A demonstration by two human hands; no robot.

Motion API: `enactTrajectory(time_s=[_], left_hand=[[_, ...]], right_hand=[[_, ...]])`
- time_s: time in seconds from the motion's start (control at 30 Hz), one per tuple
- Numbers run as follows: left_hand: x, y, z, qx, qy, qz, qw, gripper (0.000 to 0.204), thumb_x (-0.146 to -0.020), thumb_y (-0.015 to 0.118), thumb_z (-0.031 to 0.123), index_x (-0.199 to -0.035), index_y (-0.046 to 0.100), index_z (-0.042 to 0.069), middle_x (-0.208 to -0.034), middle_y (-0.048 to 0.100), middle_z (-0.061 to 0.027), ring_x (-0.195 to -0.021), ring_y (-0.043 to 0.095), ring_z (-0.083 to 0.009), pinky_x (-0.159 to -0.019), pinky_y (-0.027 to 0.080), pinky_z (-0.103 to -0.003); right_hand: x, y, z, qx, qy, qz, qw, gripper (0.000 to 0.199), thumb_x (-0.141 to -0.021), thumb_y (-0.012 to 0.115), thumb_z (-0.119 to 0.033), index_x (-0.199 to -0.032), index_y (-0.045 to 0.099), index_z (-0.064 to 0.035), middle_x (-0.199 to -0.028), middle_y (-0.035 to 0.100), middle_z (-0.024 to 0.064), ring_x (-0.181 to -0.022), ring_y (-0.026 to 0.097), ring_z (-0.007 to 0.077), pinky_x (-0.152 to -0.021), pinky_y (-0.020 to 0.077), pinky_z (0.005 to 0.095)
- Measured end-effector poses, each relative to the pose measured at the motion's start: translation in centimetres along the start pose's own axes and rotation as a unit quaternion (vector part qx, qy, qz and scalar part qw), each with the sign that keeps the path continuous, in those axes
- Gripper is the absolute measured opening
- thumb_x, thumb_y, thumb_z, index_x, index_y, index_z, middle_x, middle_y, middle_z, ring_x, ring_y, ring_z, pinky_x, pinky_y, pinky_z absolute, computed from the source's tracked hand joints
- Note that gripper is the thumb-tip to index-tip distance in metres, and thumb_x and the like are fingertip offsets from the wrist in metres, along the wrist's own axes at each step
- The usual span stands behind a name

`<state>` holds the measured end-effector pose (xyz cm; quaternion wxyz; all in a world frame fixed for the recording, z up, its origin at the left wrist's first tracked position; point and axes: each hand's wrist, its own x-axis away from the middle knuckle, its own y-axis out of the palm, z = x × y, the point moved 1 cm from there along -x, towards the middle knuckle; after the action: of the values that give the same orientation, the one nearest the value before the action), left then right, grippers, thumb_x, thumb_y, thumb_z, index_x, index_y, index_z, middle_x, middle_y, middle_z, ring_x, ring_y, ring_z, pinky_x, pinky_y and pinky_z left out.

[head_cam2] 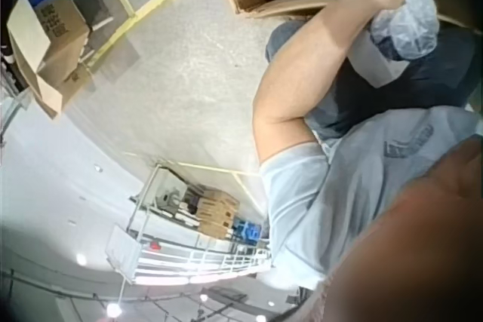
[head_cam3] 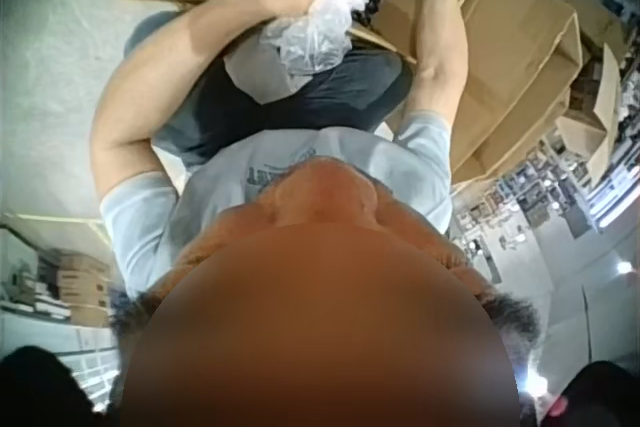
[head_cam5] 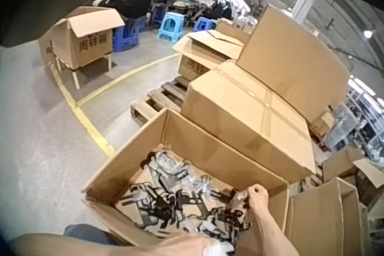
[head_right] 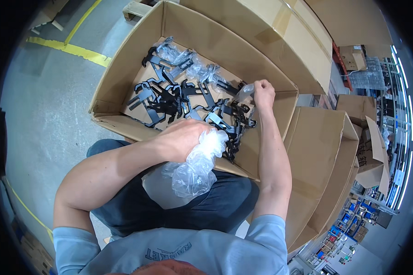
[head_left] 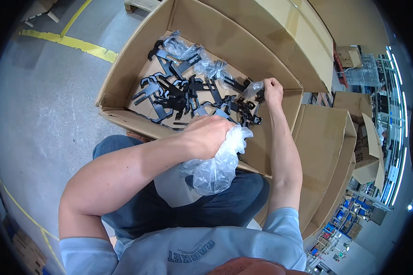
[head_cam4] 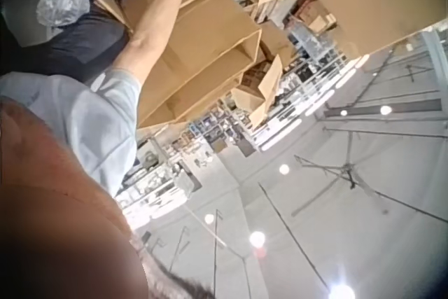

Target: Packaging metal brackets into cardboard boxes on a factory floor.

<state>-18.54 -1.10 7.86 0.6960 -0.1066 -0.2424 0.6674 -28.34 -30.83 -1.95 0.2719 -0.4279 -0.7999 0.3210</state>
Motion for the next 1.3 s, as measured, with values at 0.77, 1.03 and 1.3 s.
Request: enactTrajectory(time_s=[0.77,1.03,1.3], left_hand=[[2.2,1.9,1.8,0.052,0.125,0.12,0.983,0.019,-0.082,0.058,0.015,-0.097,0.065,0.006,-0.09,0.065,-0.0102,-0.077,0.064,-0.0311,-0.074,0.05,-0.042],[1.5,1.0,1.1,0.06,0.097,0.101,0.988,0.02,-0.08,0.057,0.011,-0.096,0.066,0.004,-0.086,0.065,-0.0128,-0.075,0.063,-0.0343,-0.07,0.05,-0.042],[1.7,0.9,1.2,0.049,0.098,0.097,0.989,0.022,-0.079,0.056,0.009,-0.097,0.066,0.004,-0.086,0.066,-0.0134,-0.076,0.064,-0.0348,-0.07,0.05,-0.041]], right_hand=[[-5.0,14.0,-1.5,0.263,-0.128,-0.139,0.946,0.035,-0.089,0.058,-0.025,-0.115,0.066,-0.0034,-0.105,0.07,0.0146,-0.088,0.065,0.0328,-0.082,0.0513,0.0407],[-3.1,11.4,2.1,0.197,-0.094,-0.113,0.969,0.031,-0.088,0.06,-0.026,-0.111,0.069,-0.0083,-0.109,0.07,0.0168,-0.096,0.065,0.035,-0.084,0.0502,0.0428],[-3.1,9.8,1.5,0.101,-0.091,-0.036,0.99,0.033,-0.087,0.062,-0.03,-0.104,0.07,-0.0034,-0.099,0.071,0.0156,-0.092,0.066,0.0336,-0.083,0.0505,0.0417]])
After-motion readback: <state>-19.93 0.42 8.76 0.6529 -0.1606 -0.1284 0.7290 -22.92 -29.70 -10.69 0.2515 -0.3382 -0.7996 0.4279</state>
